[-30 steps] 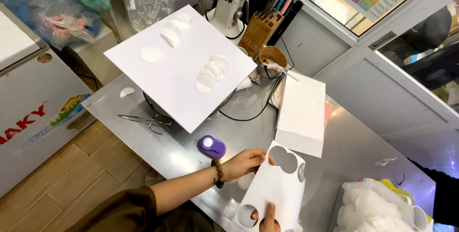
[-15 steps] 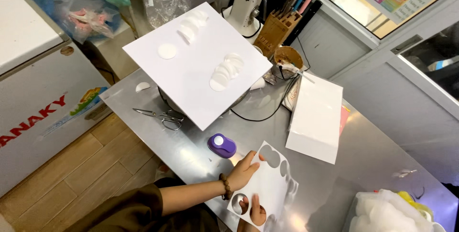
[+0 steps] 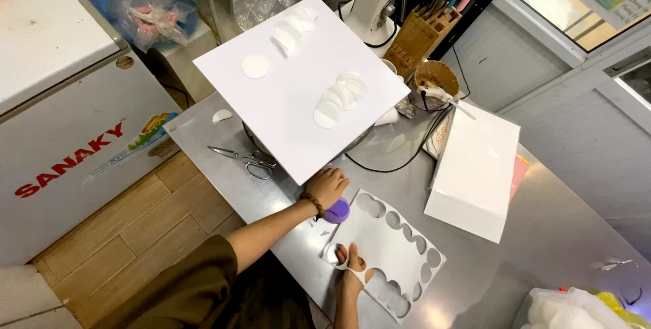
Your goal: The person uses a purple hand-held paper punch to cut circles from white paper sheets, then folds and shapes the cut circles into petal forms by hand. The person arranges the shaped petals in rows on a white board, building up a decorative flower design.
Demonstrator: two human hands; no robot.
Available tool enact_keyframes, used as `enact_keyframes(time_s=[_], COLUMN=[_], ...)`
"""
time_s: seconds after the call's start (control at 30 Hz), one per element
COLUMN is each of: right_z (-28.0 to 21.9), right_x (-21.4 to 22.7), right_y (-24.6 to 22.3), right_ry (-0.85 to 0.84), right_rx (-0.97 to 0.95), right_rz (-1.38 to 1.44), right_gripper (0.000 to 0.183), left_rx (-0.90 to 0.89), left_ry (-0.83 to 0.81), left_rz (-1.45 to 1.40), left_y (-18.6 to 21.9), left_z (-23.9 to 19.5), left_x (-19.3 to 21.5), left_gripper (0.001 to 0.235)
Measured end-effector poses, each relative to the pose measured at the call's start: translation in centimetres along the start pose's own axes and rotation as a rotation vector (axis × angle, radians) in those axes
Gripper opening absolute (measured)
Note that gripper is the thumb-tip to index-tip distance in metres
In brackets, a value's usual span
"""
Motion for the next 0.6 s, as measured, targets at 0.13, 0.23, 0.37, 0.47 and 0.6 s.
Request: enact_keyframes(time_s=[0.13,0.23,0.37,0.47,0.6], right_z=[1.3,0.7,0.7,0.6,2.4], right_x=[-0.7,-2.5,-3.6,-3.3,0.5], right_y=[1.1,1.7,1.9,1.6,2.7], right_ry=[-0.059,-0.086,-0.095,-0.118,-0.106], right_rx=[-0.004,-0.04,-0.108,-0.1,-0.106], right_rz=[-0.016,-0.04,-0.148,-0.326,-0.522], right_gripper=[0.033,0.033,0.037,0.044,0.044], left_rx=[0.005,0.001,0.069,0.152,0.147], left_ry=[-0.042,-0.004,0.081,0.042,0.009], left_rz=[-0.003,-0.04,-0.102,-0.109,-0.038], left_y=[-0.9,-1.4,-2.1,-2.0,-1.2], left_z=[-0.2,-0.5,-0.3,-0.2,-0.1], left_x=[-1.4,-2.8,-3.9,-3.4,-2.7], left_gripper=[0.028,0.026,0.028,0.03,0.03])
Point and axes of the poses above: each hand's wrist, its own z-axis towards the middle knuckle, its own x-axis out of the back of the hand, y = z × x, the point moved 3 cm from there along z, towards the middle knuckle, and after that the axes turned 15 degrees about -x, right-handed, at the moved point
